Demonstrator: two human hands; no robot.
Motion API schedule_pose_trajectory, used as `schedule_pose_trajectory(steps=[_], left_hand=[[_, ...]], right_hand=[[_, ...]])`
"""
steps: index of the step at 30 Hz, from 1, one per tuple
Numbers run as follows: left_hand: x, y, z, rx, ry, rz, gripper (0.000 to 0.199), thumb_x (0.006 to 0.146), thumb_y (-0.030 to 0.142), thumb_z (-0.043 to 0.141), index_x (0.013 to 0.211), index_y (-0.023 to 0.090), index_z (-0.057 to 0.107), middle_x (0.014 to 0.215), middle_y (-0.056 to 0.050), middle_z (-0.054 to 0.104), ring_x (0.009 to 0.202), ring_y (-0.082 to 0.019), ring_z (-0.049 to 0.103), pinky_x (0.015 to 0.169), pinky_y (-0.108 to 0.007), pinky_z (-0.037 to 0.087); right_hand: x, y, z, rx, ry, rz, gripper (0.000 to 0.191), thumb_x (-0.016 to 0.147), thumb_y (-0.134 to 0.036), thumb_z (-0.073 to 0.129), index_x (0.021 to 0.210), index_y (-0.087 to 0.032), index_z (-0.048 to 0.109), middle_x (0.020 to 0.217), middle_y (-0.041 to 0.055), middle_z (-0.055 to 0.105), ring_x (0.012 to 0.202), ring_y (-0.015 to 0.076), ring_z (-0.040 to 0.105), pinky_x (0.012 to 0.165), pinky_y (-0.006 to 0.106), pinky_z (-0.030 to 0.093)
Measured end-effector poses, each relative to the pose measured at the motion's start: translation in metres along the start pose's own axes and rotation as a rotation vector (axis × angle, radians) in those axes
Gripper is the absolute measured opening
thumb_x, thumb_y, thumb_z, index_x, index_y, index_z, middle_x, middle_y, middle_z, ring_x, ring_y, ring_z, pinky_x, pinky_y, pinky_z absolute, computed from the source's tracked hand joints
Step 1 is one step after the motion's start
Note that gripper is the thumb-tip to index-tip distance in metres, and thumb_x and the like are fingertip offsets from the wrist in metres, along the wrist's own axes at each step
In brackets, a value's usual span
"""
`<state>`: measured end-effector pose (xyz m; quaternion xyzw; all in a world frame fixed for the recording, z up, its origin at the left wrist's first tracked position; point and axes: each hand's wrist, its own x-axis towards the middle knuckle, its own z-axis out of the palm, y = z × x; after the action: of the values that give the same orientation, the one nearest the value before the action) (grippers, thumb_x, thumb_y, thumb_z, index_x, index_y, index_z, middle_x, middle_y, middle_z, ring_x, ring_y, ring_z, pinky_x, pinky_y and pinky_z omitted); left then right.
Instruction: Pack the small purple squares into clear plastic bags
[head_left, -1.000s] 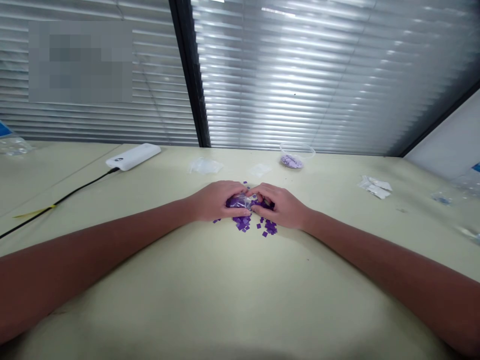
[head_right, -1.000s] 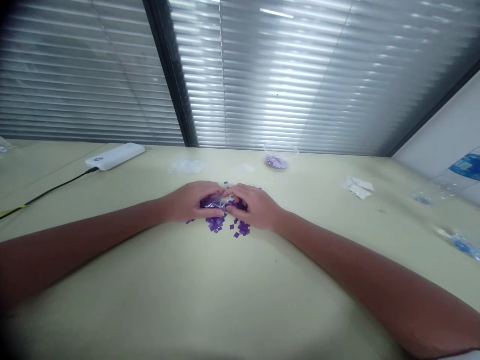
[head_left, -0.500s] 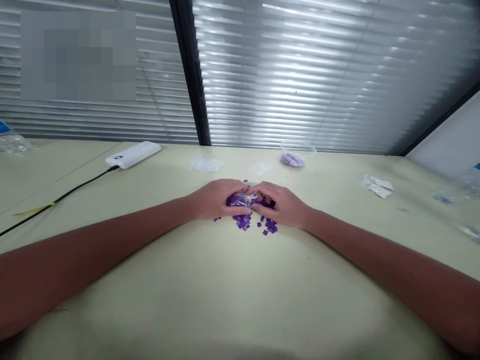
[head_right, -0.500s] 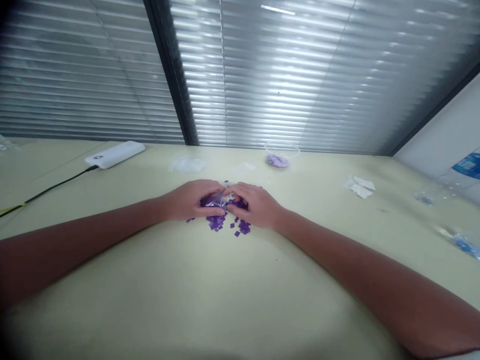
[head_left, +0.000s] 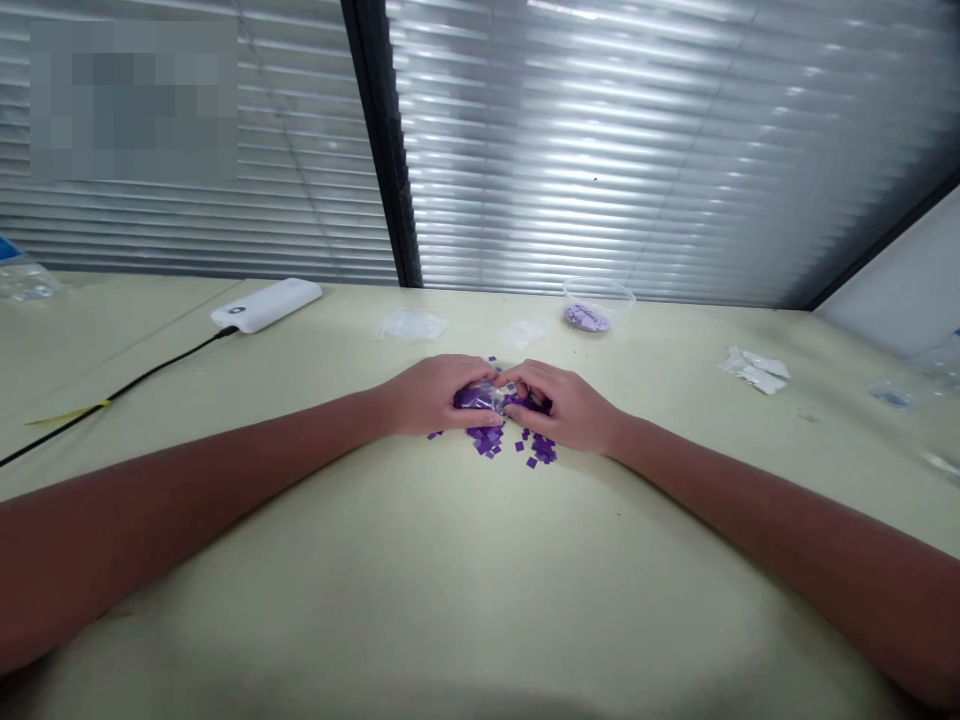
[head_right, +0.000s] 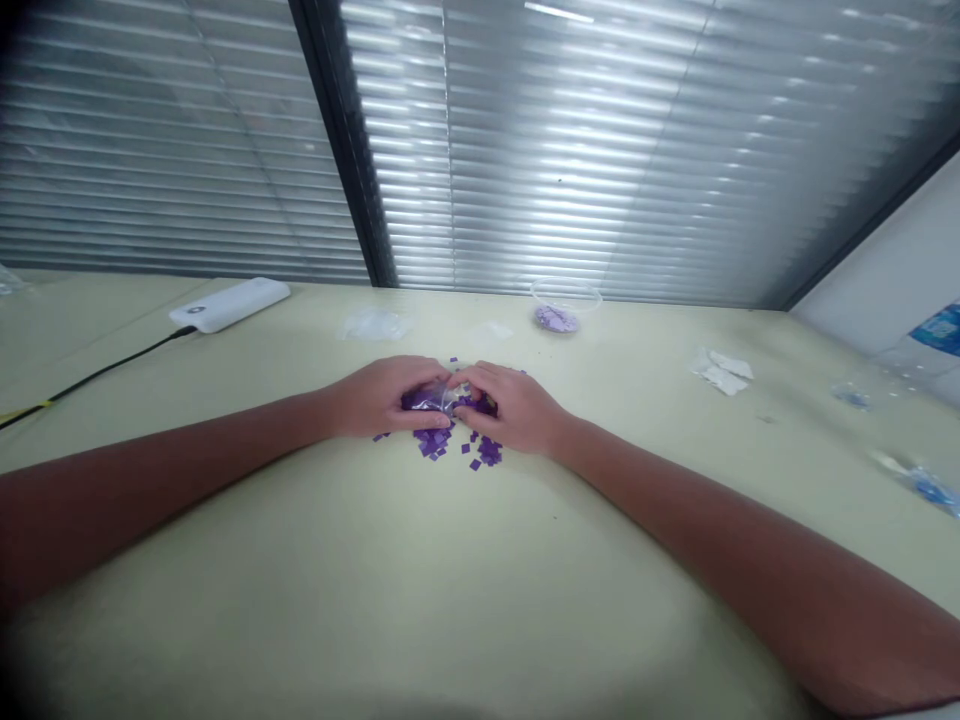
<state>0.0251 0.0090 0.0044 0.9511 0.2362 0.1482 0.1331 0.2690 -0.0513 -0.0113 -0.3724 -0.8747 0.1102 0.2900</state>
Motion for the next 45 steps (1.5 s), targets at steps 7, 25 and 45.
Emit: schedule_pose_trajectory(steps=[7, 25, 45], left_hand=[[0.0001, 0.0003, 0.0, 0.001, 0.001, 0.004, 0.044, 0.092, 0.064, 0.061, 0.091, 0.02, 0.059, 0.081, -0.002, 0.061, 0.074, -0.018, 0.054, 0.063, -0.028, 0.031], [0.0003, 0.0013, -0.0002, -0.005, -0.006, -0.009, 0.048, 0.091, 0.067, 0.059, 0.087, 0.02, 0.056, 0.081, -0.001, 0.061, 0.074, -0.018, 0.054, 0.064, -0.029, 0.033], [0.0003, 0.0008, 0.0, -0.012, -0.017, -0.009, 0.046, 0.092, 0.066, 0.059, 0.09, 0.02, 0.058, 0.083, -0.001, 0.062, 0.075, -0.018, 0.054, 0.065, -0.028, 0.034]], right_hand=[[-0.0003, 0.0009, 0.0003, 0.005, 0.006, -0.008, 0.028, 0.097, -0.029, 0.062, 0.125, -0.027, 0.061, 0.094, 0.0022, 0.063, 0.078, 0.0161, 0.057, 0.071, 0.028, 0.045], [-0.0002, -0.0003, -0.0009, 0.009, -0.002, -0.01, 0.029, 0.097, -0.028, 0.061, 0.125, -0.027, 0.06, 0.1, 0.0032, 0.065, 0.081, 0.0169, 0.058, 0.072, 0.029, 0.045], [-0.0004, -0.0011, -0.0013, 0.008, -0.006, -0.004, 0.029, 0.097, -0.028, 0.062, 0.125, -0.027, 0.061, 0.098, 0.003, 0.064, 0.08, 0.0167, 0.057, 0.071, 0.029, 0.045]])
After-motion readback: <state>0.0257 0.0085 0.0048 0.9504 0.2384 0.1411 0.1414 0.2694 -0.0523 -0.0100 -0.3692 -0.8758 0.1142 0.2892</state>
